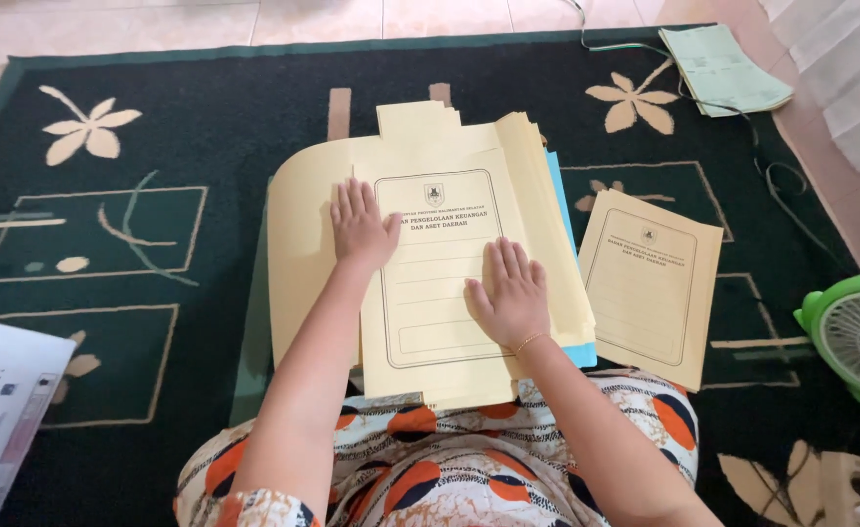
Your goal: Assembling document folders by placing printed papers into pre-cut folder covers and smoothing them.
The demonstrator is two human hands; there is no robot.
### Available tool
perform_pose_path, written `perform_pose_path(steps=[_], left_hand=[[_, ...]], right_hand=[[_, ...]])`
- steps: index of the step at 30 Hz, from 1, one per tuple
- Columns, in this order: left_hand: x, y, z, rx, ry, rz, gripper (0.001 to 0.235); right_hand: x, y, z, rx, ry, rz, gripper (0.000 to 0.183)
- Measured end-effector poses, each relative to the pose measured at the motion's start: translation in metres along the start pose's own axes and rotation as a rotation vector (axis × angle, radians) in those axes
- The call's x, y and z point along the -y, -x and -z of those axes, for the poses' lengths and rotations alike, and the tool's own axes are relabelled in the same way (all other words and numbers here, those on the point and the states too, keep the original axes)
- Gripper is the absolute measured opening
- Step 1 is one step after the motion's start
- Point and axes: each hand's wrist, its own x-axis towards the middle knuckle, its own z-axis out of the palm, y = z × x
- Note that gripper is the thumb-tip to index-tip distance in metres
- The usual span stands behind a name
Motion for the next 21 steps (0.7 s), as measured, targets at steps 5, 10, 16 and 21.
perform_pose_path(steps=[5, 10, 16, 21], left_hand=[[-0.002, 0.073, -0.007, 0.006, 0.000, -0.005, 0.083], [-0.011, 0.157, -0.007, -0.011, 0.078, -0.039, 0.082], [-0.026, 0.218, -0.002, 0.029, 0.205, -0.049, 0.076], [-0.050, 0.227, -0.005, 0.066, 0.206, -0.130, 0.073]], right_hand=[[0.000, 0.002, -0.002, -0.029, -0.009, -0.006, 0.082], [-0.003, -0.002, -0.010, -0.063, -0.003, 0.004, 0.082], [-0.001, 0.001, -0.006, -0.058, -0.004, 0.006, 0.081], [-0.002, -0.001, -0.010, -0.070, 0.011, -0.004, 0.080]])
